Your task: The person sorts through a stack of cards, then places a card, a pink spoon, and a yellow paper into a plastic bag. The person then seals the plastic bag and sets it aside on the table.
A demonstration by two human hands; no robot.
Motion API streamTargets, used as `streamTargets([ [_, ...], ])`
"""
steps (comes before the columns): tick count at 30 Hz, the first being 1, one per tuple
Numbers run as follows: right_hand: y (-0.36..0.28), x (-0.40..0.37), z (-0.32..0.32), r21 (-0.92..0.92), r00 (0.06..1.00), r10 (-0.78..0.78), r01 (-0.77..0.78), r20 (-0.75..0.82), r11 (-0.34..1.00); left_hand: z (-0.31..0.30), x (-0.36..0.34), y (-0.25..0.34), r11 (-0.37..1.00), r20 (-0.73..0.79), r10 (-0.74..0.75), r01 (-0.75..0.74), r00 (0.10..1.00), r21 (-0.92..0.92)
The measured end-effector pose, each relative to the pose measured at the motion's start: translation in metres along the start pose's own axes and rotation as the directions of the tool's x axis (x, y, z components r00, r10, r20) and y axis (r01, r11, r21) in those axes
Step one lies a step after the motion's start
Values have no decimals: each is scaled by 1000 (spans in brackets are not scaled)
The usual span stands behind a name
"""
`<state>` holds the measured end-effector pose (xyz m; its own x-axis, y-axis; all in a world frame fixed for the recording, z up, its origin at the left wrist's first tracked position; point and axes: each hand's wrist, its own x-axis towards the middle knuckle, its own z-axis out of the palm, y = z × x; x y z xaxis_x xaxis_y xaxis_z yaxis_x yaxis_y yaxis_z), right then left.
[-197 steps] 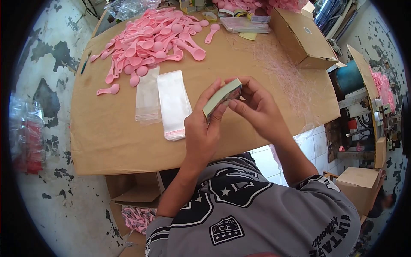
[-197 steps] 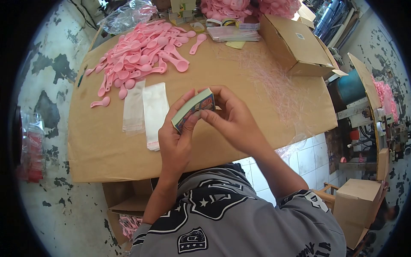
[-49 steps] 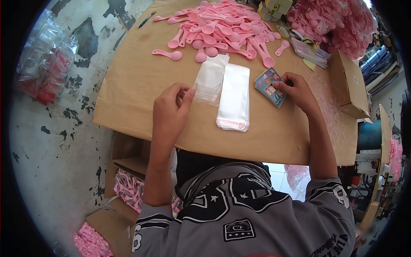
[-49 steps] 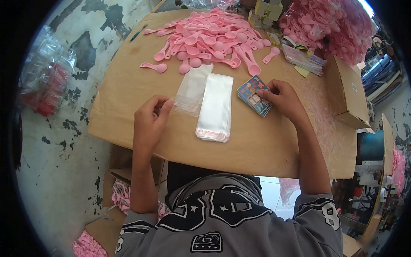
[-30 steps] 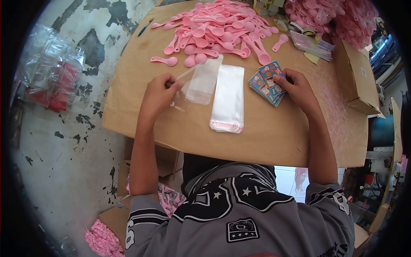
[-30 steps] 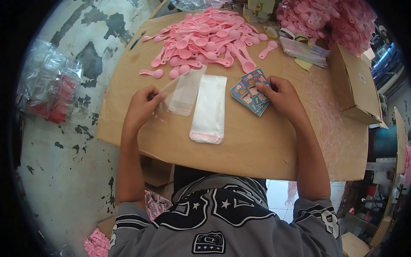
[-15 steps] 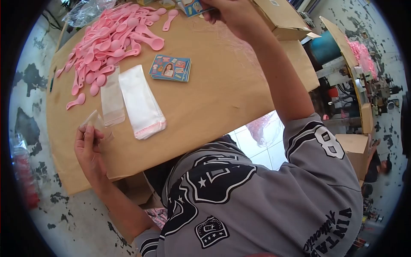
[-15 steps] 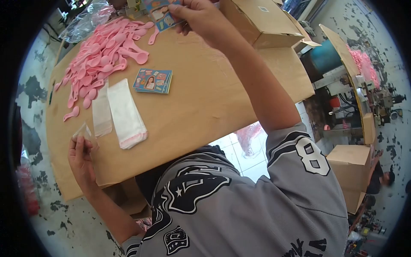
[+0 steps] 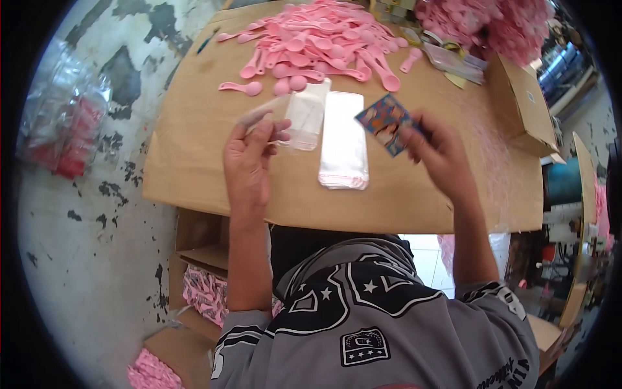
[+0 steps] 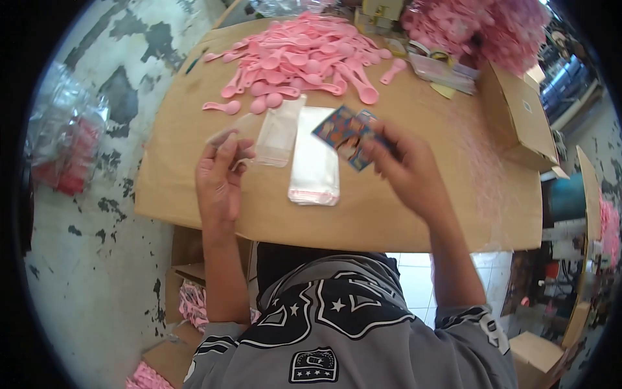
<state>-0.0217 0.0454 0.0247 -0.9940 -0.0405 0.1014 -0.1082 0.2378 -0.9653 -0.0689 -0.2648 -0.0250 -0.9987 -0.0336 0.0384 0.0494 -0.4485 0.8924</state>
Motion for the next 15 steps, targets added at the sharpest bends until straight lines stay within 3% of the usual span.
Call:
streamTargets([
  [5, 8, -20, 51, 107, 997, 74, -71, -33, 992, 14, -6, -19, 976, -71, -6, -10, 997, -217],
  [7, 17, -21, 53, 228, 994, 108, -105, -1, 968, 32, -11, -16, 967, -97, -16, -9, 995, -254],
  [10, 17, -17, 57, 345, 992, 121, -108, -18, 932, 39, -18, -15, 989, -74, -54, 43, 996, -141],
  [15, 21, -10, 63, 426, 993, 95, -55, -73, 903, 53, -24, -25, 1000, -37, 23, -23, 999, 7],
])
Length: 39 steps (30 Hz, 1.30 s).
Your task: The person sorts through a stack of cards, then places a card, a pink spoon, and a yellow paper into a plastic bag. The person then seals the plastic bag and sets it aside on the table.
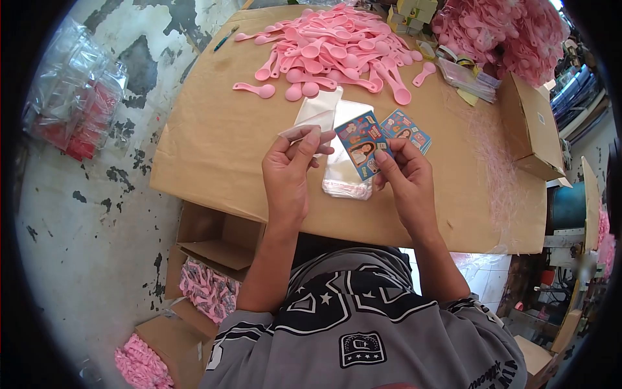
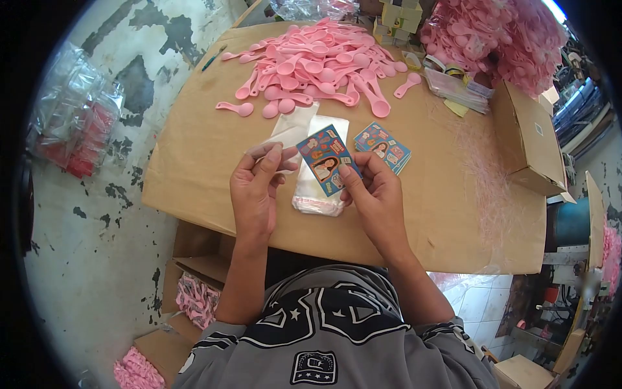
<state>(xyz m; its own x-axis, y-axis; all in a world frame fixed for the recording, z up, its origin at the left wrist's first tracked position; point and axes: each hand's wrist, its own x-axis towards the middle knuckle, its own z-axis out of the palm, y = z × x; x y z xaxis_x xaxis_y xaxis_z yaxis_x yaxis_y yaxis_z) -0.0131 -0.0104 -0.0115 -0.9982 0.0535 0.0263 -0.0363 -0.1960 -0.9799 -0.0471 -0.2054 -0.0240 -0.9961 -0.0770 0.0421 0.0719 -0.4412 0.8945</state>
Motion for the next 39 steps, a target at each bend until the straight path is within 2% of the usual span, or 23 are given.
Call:
streamTargets([
  [5, -1, 0, -3, -49, 998, 17, -14, 64, 999, 13, -5, -9, 997, -15, 45, -44, 999, 58],
  [10, -4, -2, -13, -35, 1000, 30, -30, -1, 999, 15, -4, -10, 1000, -28, 13, -12, 1000, 27],
  [16, -3, -5, -16, -12, 1000, 12, -12, -8, 1000, 21, -7, -10, 987, -52, 135, -130, 989, 96],
  [21, -2, -3, -3, -42, 999, -14, 12, -34, 999, 19, -11, -12, 998, -59, 47, -45, 997, 35],
  [24, -6, -2, -7, -133, 986, 102, -84, 134, 988, 13, -10, -17, 999, -43, 29, -29, 999, -15],
  [27, -9, 4, -13, -157, 967, 175, -147, 183, 977, 9, -10, -17, 1000, -2, -1, 0, 1000, -28],
  [30, -8, 5, 0, -18, 993, 102, -101, 54, 995, 9, -11, -14, 999, 7, -14, 14, 1000, -34],
  [33, -1, 6, -1, 63, 991, 135, -135, -2, 989, 8, -11, -13, 999, 24, -7, 8, 1000, -42],
  [39, 1, 9, 26, 140, 1000, -3, 7, -25, 990, 19, -20, -7, 994, 35, -6, 9, 999, -113],
])
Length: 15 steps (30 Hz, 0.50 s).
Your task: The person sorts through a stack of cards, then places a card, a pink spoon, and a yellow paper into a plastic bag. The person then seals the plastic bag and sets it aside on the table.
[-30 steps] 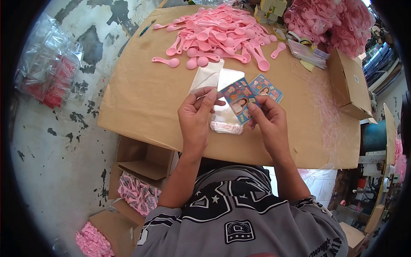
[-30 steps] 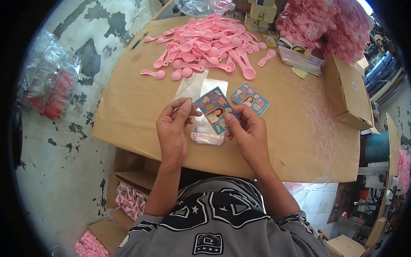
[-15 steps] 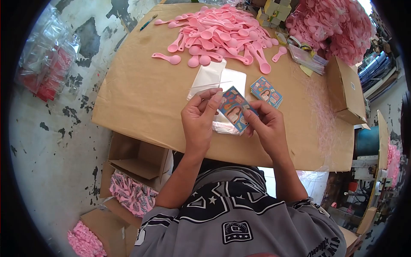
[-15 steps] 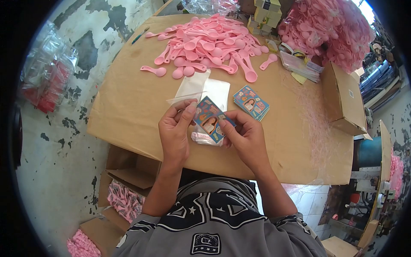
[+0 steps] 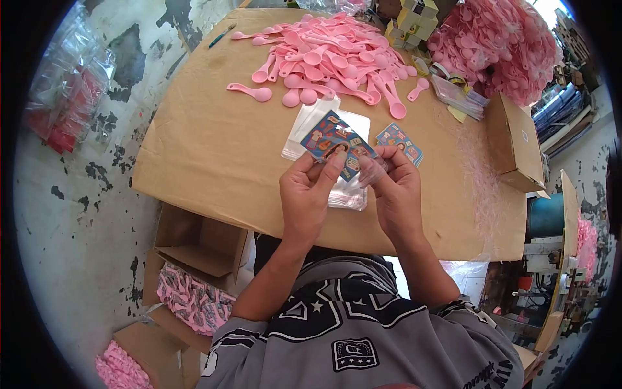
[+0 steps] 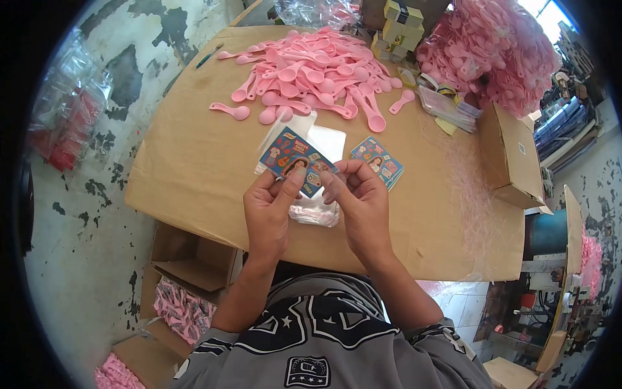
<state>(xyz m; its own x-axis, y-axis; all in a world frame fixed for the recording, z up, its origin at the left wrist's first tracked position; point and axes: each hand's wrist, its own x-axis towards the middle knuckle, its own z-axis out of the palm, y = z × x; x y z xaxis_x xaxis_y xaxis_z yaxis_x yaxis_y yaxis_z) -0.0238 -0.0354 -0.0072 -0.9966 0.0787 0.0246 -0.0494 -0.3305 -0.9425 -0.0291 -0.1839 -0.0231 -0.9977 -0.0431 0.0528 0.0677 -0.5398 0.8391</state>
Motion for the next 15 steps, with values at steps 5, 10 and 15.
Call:
streamTargets([
  [5, 3, 4, 11, -60, 998, -37, 40, 47, 997, -3, -7, -6, 1000, 44, 31, -30, 999, -6],
  [10, 4, -5, 9, -54, 991, 44, -38, 123, 998, -3, 5, 6, 980, 118, 63, -40, 991, -193],
  [15, -6, -15, 15, -122, 984, 149, -137, 100, 983, 9, 16, 28, 854, 217, 75, 50, 973, -517],
])
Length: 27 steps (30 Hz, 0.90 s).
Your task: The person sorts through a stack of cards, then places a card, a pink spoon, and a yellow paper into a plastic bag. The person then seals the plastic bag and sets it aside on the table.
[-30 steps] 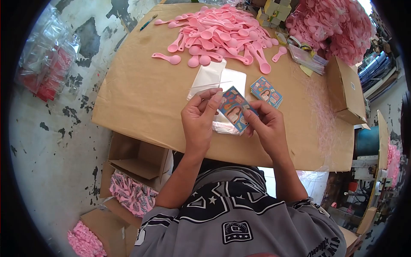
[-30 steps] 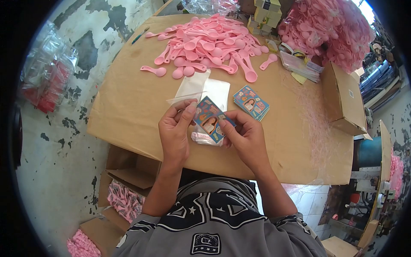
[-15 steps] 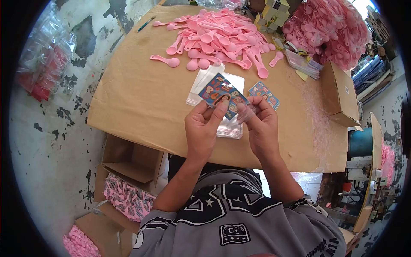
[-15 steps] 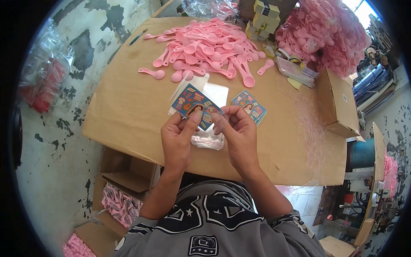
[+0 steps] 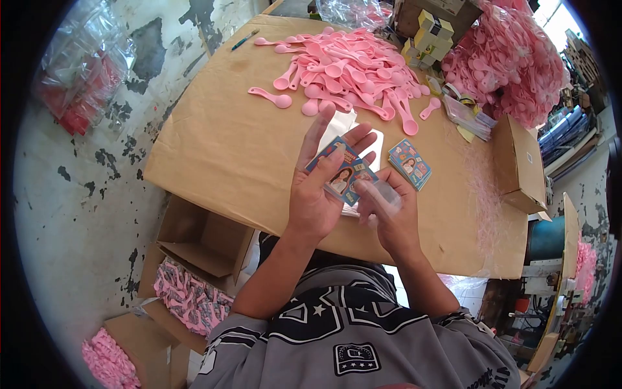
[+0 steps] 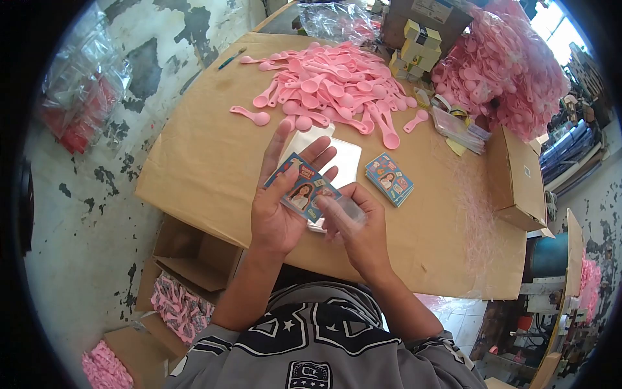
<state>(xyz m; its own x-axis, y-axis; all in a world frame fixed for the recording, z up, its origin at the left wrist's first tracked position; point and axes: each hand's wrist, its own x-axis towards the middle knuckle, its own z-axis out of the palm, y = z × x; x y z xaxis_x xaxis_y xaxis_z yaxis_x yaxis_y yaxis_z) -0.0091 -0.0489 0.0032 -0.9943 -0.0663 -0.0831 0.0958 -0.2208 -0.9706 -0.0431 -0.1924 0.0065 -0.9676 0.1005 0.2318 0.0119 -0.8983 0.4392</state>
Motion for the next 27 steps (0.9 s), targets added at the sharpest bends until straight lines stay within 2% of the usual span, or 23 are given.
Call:
streamTargets([
  [4, 2, -1, 3, 46, 1000, -26, 26, -2, 999, -7, 0, -11, 997, 60, -10, 14, 998, -78],
  [7, 6, 2, 1, -20, 993, -101, 100, -53, 995, -7, 1, -20, 995, 80, -27, 35, 996, -95],
  [8, 5, 3, 0, -29, 995, -82, 81, -55, 996, -1, 0, -22, 998, 11, -37, 37, 999, -50],
  [10, 2, 6, 0, -51, 996, -52, 49, -73, 998, 0, 0, -25, 997, -5, -46, 45, 999, -68],
  [12, 13, 11, -2, -172, 959, -263, 243, -103, 955, 1, 1, -23, 997, -53, -65, 63, 996, -43],
  [13, 16, 12, -4, -236, 926, -363, 331, -106, 913, 0, 0, -21, 997, -105, -79, 79, 991, -3],
  [14, 10, 9, -11, -453, 899, -437, 384, -14, 804, -1, 1, -21, 998, -132, -61, 61, 989, 3],
  [15, -2, 5, -8, -540, 838, -544, 477, 41, 693, -2, 2, -19, 999, -162, -39, 41, 986, 11],
  [17, -7, 9, -20, -619, 704, -633, 663, 323, 421, -17, 6, -12, 998, -311, -47, 31, 949, -55],
  [19, -19, 15, -33, -654, 735, -571, 639, 365, 404, -41, 9, 0, 988, -424, -41, -26, 905, -151],
  [20, -27, 20, -39, -672, 749, -541, 627, 383, 393, -51, 10, 8, 991, -447, 20, -77, 894, -111],
  [22, -50, 46, -53, -758, 840, -502, 461, 206, 461, -60, 12, 24, 986, -445, 128, -160, 886, -37],
  [24, -58, 94, -79, -836, 869, -462, 379, 175, 396, -52, 8, 33, 988, -446, 119, -149, 887, -31],
  [26, -56, 141, -98, -875, 876, -428, 373, 223, 308, -46, 3, 33, 993, -429, 98, -115, 898, -14],
  [27, -46, 165, -106, -903, 859, -452, 369, 240, 222, -44, 0, 29, 995, -408, 85, -95, 909, -6],
])
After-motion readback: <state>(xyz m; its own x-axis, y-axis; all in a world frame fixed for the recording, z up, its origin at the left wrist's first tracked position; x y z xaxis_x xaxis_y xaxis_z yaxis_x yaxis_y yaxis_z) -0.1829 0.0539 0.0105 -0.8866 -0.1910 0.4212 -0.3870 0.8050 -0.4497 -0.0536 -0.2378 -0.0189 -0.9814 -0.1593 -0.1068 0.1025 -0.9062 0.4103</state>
